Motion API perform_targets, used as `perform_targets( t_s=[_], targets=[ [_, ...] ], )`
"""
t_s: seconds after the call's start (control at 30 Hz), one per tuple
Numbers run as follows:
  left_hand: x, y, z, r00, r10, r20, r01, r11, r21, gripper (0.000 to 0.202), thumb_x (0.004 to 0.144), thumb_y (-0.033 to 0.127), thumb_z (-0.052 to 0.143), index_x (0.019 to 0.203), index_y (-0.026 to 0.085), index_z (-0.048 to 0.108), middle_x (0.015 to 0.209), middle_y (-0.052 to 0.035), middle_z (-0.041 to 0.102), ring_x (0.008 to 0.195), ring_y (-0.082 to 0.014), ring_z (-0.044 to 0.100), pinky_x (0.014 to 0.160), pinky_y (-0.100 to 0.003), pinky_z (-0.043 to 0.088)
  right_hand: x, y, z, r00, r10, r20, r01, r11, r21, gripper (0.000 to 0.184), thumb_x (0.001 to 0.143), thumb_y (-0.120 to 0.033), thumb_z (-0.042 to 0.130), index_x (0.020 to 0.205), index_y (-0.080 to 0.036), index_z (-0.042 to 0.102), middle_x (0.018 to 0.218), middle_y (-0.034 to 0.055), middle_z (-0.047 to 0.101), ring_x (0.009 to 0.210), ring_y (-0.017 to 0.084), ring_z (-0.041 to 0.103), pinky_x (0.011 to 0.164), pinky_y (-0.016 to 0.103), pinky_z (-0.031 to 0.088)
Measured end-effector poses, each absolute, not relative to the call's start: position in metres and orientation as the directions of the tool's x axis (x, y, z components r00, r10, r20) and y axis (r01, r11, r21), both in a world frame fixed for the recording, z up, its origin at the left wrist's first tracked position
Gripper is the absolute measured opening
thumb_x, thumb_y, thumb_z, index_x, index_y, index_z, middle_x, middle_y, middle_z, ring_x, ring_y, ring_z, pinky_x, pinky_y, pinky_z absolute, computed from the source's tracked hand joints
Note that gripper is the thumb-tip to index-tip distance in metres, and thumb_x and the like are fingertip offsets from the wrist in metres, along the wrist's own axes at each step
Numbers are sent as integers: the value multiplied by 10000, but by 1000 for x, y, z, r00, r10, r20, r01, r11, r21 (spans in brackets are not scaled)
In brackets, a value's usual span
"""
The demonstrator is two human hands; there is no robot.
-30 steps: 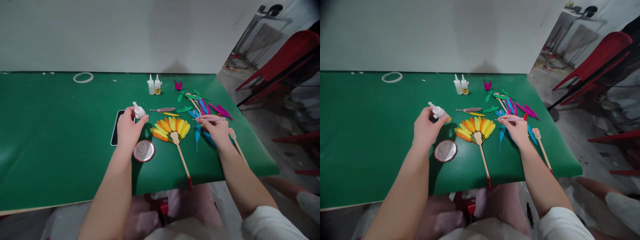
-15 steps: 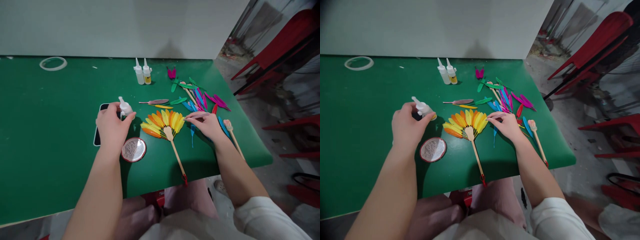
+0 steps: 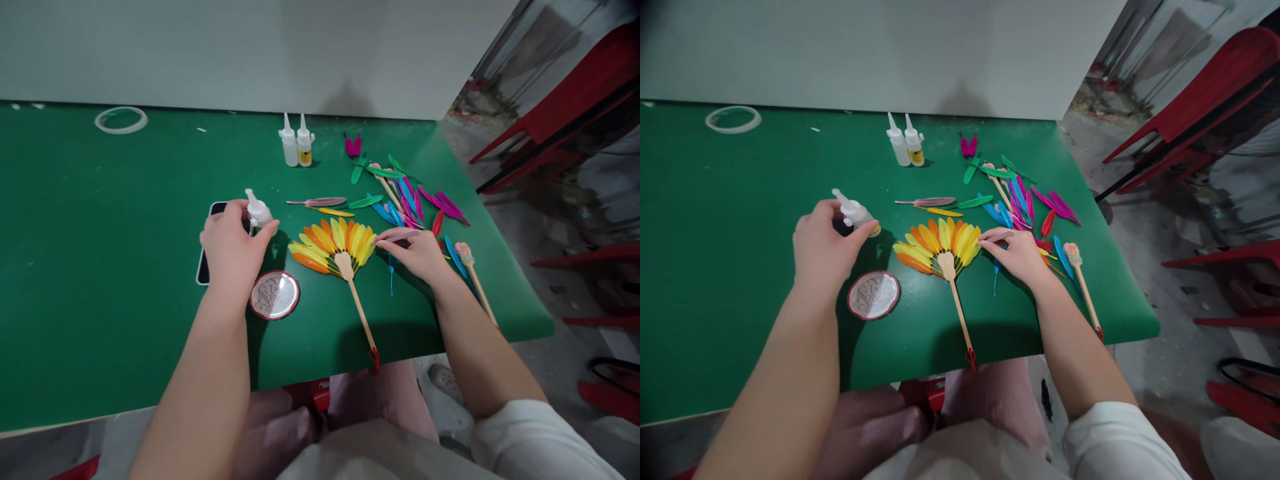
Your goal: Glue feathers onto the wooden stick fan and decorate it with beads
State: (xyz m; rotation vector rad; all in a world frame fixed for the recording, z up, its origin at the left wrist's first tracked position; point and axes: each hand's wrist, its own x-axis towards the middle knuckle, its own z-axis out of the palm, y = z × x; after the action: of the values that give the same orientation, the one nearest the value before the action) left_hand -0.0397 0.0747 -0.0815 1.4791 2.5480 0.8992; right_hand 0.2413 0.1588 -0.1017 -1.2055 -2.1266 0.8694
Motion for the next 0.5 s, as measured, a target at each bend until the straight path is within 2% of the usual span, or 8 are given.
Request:
perform_targets(
  t_s=[0.5],
  targets=[
    [-40, 75, -85, -517, 813, 268, 790, 333, 514, 365, 683, 429, 642, 965, 229, 527, 905, -81, 625, 931, -306, 535, 792, -447, 425, 241, 158, -100, -468, 873, 140, 541, 408, -735, 183, 753, -325, 599, 760, -194, 727, 855, 34, 720, 750, 174, 662, 688, 309, 528]
  ],
)
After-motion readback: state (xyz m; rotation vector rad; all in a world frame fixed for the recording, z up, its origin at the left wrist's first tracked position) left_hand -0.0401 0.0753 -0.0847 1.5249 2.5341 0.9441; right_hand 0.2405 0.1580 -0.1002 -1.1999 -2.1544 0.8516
